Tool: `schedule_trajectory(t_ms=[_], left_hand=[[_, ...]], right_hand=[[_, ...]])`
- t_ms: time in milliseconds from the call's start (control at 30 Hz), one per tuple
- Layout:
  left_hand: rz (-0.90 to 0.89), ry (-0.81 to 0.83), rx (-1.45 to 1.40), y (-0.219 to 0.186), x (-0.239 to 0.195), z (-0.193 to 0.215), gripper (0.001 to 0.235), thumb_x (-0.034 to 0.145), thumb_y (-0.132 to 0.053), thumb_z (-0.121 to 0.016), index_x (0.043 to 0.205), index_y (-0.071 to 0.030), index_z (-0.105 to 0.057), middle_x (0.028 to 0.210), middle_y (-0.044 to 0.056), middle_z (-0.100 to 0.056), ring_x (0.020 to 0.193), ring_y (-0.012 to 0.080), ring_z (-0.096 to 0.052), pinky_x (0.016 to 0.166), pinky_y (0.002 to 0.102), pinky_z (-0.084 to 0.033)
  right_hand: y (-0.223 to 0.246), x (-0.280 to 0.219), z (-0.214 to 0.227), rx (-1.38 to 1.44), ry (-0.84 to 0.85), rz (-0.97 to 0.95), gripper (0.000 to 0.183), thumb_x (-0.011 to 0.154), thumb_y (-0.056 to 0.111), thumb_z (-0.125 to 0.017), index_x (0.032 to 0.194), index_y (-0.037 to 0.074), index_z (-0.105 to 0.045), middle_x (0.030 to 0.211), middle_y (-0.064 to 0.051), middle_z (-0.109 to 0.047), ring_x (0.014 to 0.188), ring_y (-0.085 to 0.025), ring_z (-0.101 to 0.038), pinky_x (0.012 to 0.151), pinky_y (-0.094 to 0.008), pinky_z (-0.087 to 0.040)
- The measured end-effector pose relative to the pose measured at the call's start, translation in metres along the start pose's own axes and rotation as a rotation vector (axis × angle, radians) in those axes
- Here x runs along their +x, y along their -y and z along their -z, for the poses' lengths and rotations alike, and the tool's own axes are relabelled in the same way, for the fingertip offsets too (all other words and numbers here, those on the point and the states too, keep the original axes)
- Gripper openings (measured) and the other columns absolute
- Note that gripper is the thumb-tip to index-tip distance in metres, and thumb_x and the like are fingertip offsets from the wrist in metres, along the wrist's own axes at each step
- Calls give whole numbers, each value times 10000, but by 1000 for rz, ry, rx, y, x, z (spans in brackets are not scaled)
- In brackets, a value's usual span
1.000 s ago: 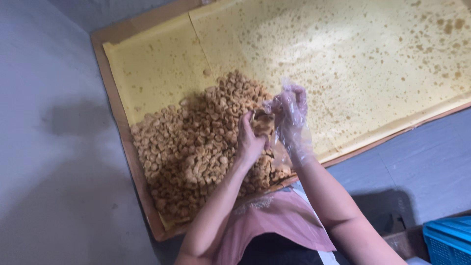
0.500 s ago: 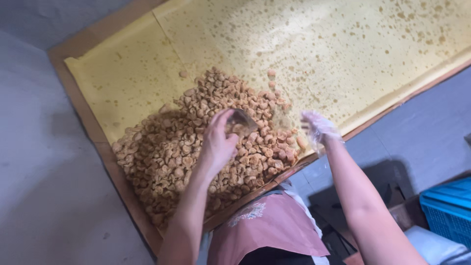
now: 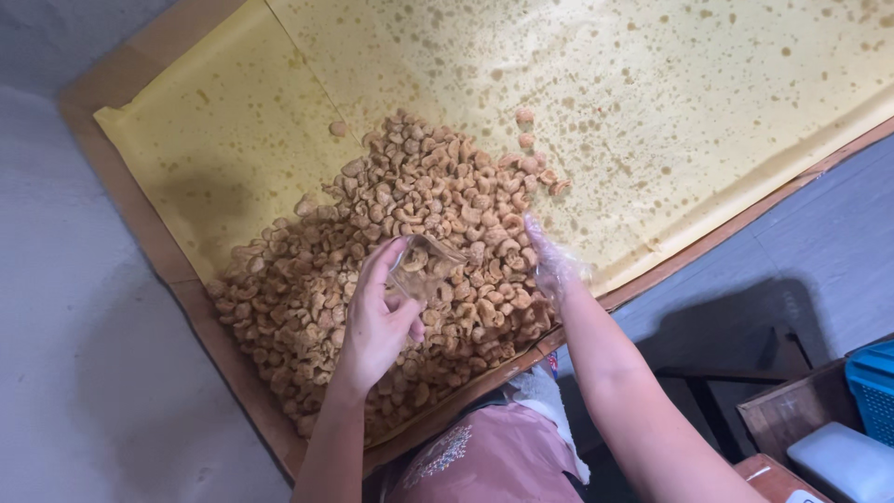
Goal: The person spreads cashews on a large yellow tray, then scoops them into small clear bags. Each bag is placed on a digital scale to measure weight, then sealed and set aside in a blue basket. The process is repeated multiple times.
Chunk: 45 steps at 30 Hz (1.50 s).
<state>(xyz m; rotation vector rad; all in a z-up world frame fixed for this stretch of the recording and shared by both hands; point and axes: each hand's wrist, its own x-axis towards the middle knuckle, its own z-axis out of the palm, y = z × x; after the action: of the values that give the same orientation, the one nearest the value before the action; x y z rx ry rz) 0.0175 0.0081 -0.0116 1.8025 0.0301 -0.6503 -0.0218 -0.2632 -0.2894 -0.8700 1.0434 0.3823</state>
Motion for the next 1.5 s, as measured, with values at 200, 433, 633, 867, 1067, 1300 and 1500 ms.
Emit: schedule_trajectory(t_ms=[200,433,633,867,1067,1300,1500], left_hand=[[0,-9,-19,-5,-6,0,805,820,177,-556,1540,-98,-320,1608,125,-311,624,123,-661,486,243,-584],[88,82,-86,-27,-5,-40,856,804,194,-529,1562,-128,-296,1612,148,-236,681,171,-669,487,241,-592],[-15,88,33,3,26,-92,833,830,104,-617,1552,-47,-232,1614,161,-217,875,213,-719,605,232,-650],[-299,-70,122,40,49,-111,907,768,106,-726,1546,16,-268,1558,195,-300,1204,322,-612,753,291,-619],[-383,-137,12,52,59,-117,805,819,87,-707,1524,6,-326,1503,177,-381,1088,295,-707,761,261,-651],[-59,-50,-62,14,43,-94,530,913,43,-533,1436,-38,-536,1486,149,-526,677,206,-705,471,211,-590],[-31,63,180,-35,9,-57,597,903,-18,-542,1482,-55,-400,1570,126,-343,650,131,-688,455,226,-627]], right_hand=[[29,-17,2,273,415,144,798,890,587,-707,1495,102,-517,1465,-123,-592,1315,-297,-591,1112,-523,-490],[94,-126,-21,507,609,157,575,981,567,-666,1334,123,-570,1201,-131,-662,1053,-347,-654,954,-620,-519],[118,-242,-75,437,601,541,732,976,584,-611,1353,-39,-541,1167,-214,-631,1105,-320,-663,1080,-465,-550],[106,-222,-86,280,502,820,489,979,500,-678,1193,82,-542,1100,-143,-631,1082,-282,-672,1000,-446,-579],[96,-173,-72,64,630,1009,470,1081,475,-656,1132,9,-662,1156,-178,-684,1115,-315,-667,1090,-496,-557],[112,-215,-64,-520,416,1249,740,1092,635,-372,1459,11,-530,1522,-170,-554,1446,-301,-508,1245,-465,-380],[142,-171,-6,-291,168,1001,677,1054,509,-533,1471,-22,-484,1469,-193,-571,1363,-301,-556,1189,-443,-437]])
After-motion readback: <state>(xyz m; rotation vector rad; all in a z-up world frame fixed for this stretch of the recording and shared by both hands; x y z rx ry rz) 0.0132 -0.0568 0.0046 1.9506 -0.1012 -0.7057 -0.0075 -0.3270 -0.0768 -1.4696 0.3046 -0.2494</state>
